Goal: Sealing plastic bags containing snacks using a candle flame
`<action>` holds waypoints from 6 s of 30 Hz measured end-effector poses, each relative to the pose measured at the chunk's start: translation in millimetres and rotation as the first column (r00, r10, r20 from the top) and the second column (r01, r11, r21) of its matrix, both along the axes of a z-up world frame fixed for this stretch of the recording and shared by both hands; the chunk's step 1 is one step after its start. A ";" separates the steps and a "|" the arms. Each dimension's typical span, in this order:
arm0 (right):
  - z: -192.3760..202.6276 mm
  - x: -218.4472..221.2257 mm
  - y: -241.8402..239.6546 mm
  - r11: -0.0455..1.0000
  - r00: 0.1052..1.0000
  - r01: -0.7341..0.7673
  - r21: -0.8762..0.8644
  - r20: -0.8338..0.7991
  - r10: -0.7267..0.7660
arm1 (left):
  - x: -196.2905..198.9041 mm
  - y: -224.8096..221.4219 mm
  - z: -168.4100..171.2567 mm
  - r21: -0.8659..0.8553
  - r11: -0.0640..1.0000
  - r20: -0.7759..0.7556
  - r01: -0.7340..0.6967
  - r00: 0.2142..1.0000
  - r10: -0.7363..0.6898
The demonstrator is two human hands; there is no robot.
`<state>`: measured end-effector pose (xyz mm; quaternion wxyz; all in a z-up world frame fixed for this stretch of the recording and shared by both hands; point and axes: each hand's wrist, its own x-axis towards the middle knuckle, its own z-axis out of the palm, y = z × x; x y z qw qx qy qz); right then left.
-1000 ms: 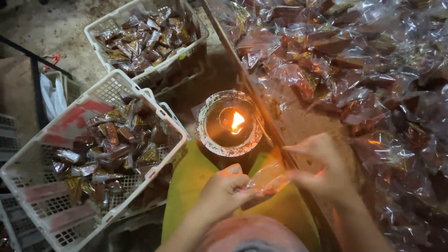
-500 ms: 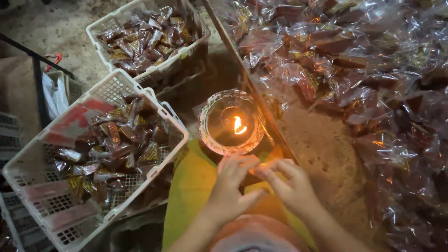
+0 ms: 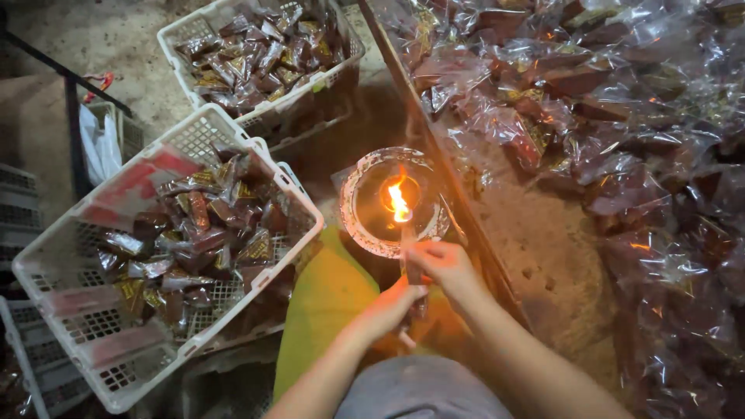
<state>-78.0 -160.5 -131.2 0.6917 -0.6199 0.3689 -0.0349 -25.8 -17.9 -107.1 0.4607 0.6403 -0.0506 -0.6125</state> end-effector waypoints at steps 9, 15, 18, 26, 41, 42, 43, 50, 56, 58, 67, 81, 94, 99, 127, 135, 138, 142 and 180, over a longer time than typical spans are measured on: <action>-29.2 24.9 -8.3 0.915 0.983 0.184 0.359 -0.048 -0.179 | -6.3 5.2 -63.7 -0.071 0.977 -0.095 -0.200 0.977 0.193; 23.9 -0.2 -12.6 0.913 0.996 -0.029 0.408 -0.061 0.059 | 42.1 21.0 59.8 0.162 0.985 0.686 0.062 0.710 -0.158; 0.4 -8.0 -14.8 0.937 0.994 -0.104 0.333 0.006 0.108 | 36.1 23.2 43.6 0.288 0.915 0.863 0.282 0.338 -0.376; -2.0 -24.4 -171.8 0.917 0.986 0.163 -0.365 0.028 -0.164 | 82.2 64.7 60.3 -0.186 0.756 0.451 -0.627 0.629 0.633; 126.5 -41.2 -93.1 0.369 0.993 -0.107 -0.923 -0.080 0.087 | 35.8 33.0 40.2 -0.150 0.661 -0.221 -0.735 0.677 0.702; 168.4 -44.3 -51.9 0.476 0.987 -0.142 -0.868 -0.158 0.007 | 26.5 22.6 34.8 -0.172 0.742 -0.311 -0.648 0.751 0.583; 133.3 -61.9 -50.8 0.477 0.988 -0.139 -0.868 -0.157 0.002 | 18.8 14.4 38.0 -0.172 0.746 -0.310 -0.644 0.754 0.579; 92.7 -94.7 -25.3 0.642 0.956 0.080 -0.762 0.241 0.167 | -9.4 -18.2 50.3 -0.321 0.808 -0.529 -0.493 0.801 0.279; 89.6 -84.4 -2.0 0.997 0.998 0.013 0.082 0.062 -0.018 | -15.7 -3.0 62.5 -0.447 0.862 0.275 -0.239 0.880 0.387; 91.2 -75.2 9.1 0.983 0.994 0.058 0.172 0.079 -0.073 | -17.7 1.6 71.6 -0.520 0.849 0.584 -0.093 0.687 0.433; 122.5 -63.0 24.2 0.971 0.990 -0.089 0.220 0.125 0.062 | -12.1 13.3 81.3 -0.438 0.898 0.751 0.042 0.566 0.340; 117.2 -69.9 -26.2 0.696 0.830 0.556 -0.456 0.358 -0.428 | -1.1 27.7 51.4 -0.391 0.775 -0.319 -0.497 0.863 0.392; 138.8 -71.7 -35.0 0.641 0.746 -0.463 -0.612 0.123 0.655 | 38.5 52.0 64.9 -0.181 0.930 0.274 -0.320 0.892 0.360; 145.0 -68.5 -26.2 0.798 0.834 -0.418 -0.435 0.165 0.526 | 34.2 55.9 54.7 -0.271 0.864 0.306 -0.424 0.813 0.495; 136.4 -57.7 22.5 0.991 0.828 0.133 0.008 0.548 -0.115 | -7.3 14.3 8.4 -0.404 0.913 0.587 -0.053 0.750 0.304; 90.4 -47.6 16.9 0.948 0.932 -0.295 -0.120 0.183 0.313 | 23.0 18.6 18.0 -0.438 0.832 0.322 -0.339 0.805 0.498; 80.6 -49.7 7.6 0.913 0.901 -0.398 -0.090 0.150 0.407 | 36.2 28.0 10.8 -0.317 0.866 0.412 -0.387 0.766 0.493; 72.7 -44.4 10.1 0.852 0.878 -0.460 -0.252 0.018 0.479 | 41.2 25.7 22.2 -0.331 0.885 0.593 -0.326 0.658 0.464; -15.2 -59.6 2.2 0.977 0.986 0.144 0.154 -0.101 -0.130 | 21.1 31.4 18.0 -0.507 0.858 -0.070 -0.081 0.996 0.053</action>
